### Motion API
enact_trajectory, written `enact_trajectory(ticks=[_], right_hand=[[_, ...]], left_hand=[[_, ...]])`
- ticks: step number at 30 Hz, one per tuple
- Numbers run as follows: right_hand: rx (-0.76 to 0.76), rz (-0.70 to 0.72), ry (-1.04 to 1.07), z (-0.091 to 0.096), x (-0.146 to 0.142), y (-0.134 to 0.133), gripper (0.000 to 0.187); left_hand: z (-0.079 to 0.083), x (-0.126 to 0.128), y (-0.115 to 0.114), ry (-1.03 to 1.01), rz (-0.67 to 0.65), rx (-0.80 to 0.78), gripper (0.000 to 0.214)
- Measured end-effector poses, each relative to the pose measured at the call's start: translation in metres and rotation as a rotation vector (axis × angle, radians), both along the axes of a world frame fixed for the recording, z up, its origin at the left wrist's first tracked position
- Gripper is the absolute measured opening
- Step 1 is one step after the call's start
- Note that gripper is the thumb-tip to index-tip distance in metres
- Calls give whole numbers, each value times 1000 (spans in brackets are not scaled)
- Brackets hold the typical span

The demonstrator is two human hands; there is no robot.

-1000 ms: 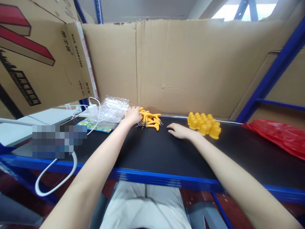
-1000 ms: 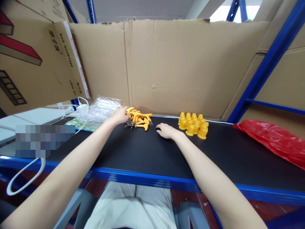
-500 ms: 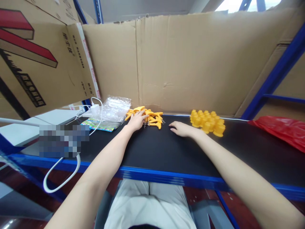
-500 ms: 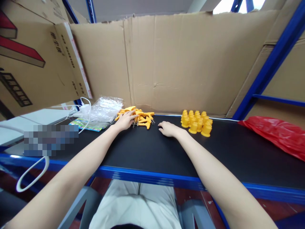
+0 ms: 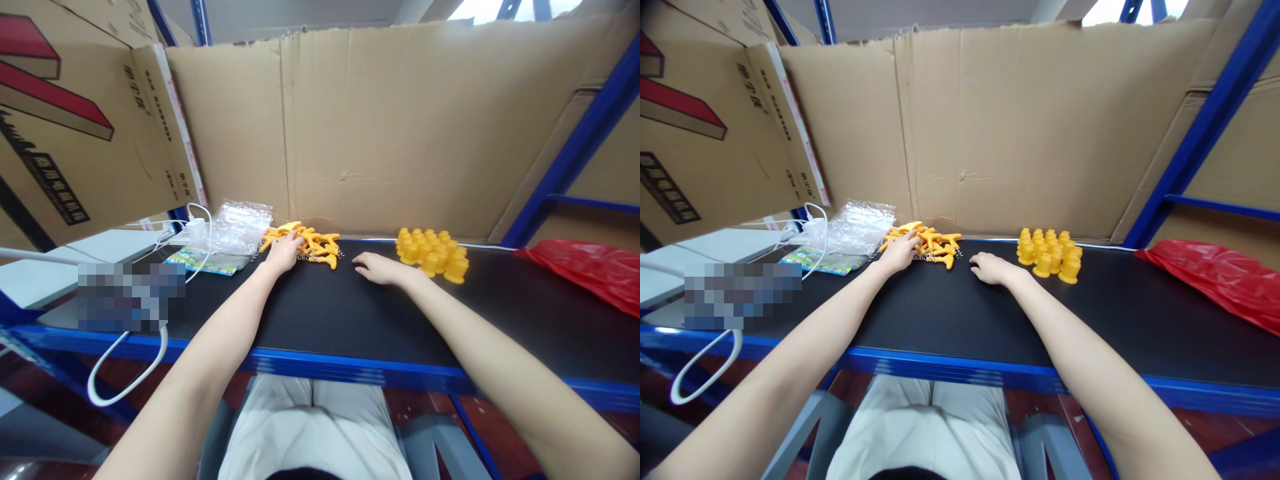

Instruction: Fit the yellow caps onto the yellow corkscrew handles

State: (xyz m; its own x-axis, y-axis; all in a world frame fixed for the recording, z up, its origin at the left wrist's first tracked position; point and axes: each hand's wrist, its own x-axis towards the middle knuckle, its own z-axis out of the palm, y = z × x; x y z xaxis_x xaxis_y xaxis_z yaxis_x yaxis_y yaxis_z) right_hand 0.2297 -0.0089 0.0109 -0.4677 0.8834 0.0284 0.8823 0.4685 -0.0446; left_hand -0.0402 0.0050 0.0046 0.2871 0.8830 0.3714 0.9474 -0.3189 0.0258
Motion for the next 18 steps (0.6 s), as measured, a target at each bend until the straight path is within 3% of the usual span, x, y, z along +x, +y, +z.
enact_trajectory(ticks=[7, 11, 14, 18], right_hand=[[1, -14, -3, 0, 0, -1, 39], [103, -75, -44, 14, 6, -7, 39], [310, -202, -47, 34, 16, -12, 35], [465, -512, 37, 60, 38, -17, 32]], left_hand=[[-2, -3, 2, 4, 21, 35, 27], [-2, -8, 8, -66, 12, 68, 26], [-4, -12, 12, -159, 12, 96, 24], [-4, -12, 12, -265, 19, 130, 23]])
